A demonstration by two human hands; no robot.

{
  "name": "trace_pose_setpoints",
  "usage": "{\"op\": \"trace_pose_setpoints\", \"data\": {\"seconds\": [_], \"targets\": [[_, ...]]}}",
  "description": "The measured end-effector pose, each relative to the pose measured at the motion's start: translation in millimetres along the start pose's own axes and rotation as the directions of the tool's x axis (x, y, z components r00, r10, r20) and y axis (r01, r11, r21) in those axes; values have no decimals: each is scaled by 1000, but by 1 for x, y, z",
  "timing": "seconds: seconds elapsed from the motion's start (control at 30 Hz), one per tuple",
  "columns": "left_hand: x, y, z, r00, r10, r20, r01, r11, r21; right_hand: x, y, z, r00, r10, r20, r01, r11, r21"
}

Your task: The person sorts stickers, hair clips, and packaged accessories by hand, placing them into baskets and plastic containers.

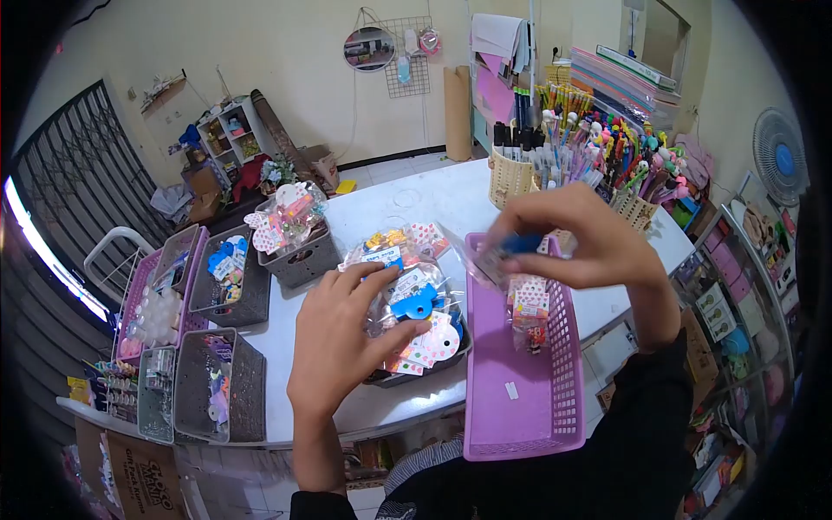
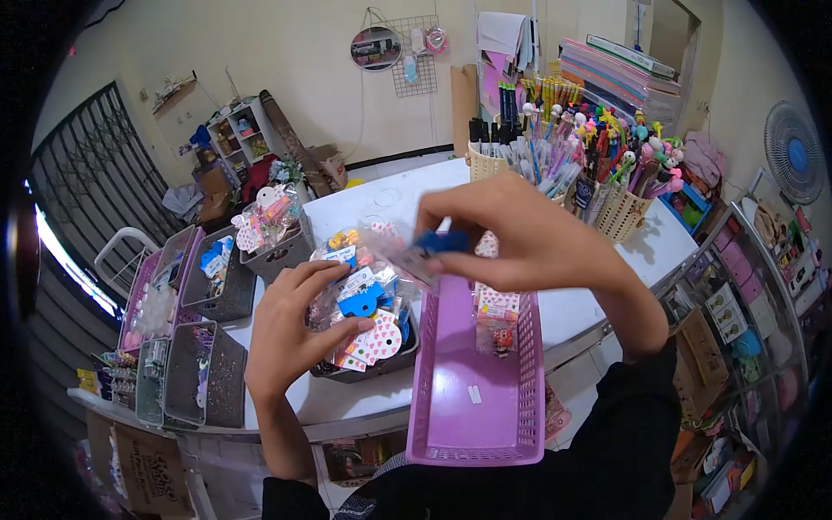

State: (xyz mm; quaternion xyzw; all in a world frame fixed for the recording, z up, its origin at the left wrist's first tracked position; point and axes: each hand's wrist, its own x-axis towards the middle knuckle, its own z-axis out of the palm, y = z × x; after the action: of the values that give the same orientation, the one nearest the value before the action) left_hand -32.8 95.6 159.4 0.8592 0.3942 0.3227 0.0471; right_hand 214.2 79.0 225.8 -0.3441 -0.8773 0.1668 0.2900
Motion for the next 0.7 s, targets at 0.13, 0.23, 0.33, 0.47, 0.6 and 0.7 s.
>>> {"op": "trace_pose_setpoints", "data": {"seconds": [0.13,0.23,0.33,0.47,0.6,0.7], "targets": [[0,-3,2,997,78,-30,-75,994,82,29,23,16,994,97,-53,-84,974,211],[1,-8,5,992,108,-72,-99,989,113,42,26,17,990,137,-19,-123,934,336],[3,-15,6,995,90,-49,-82,986,148,49,29,10,994,106,-27,-92,945,315],[3,-29,8,971,113,-210,-126,991,-47,50,24,2,993,119,-16,-106,931,350],[-1,-30,-6,947,-115,-301,-54,863,-501,53,22,-1,998,63,17,-64,912,405],[-2,-45,-4,941,-123,-315,-214,505,-837,59,18,-1,991,-114,71,76,914,398]]}}
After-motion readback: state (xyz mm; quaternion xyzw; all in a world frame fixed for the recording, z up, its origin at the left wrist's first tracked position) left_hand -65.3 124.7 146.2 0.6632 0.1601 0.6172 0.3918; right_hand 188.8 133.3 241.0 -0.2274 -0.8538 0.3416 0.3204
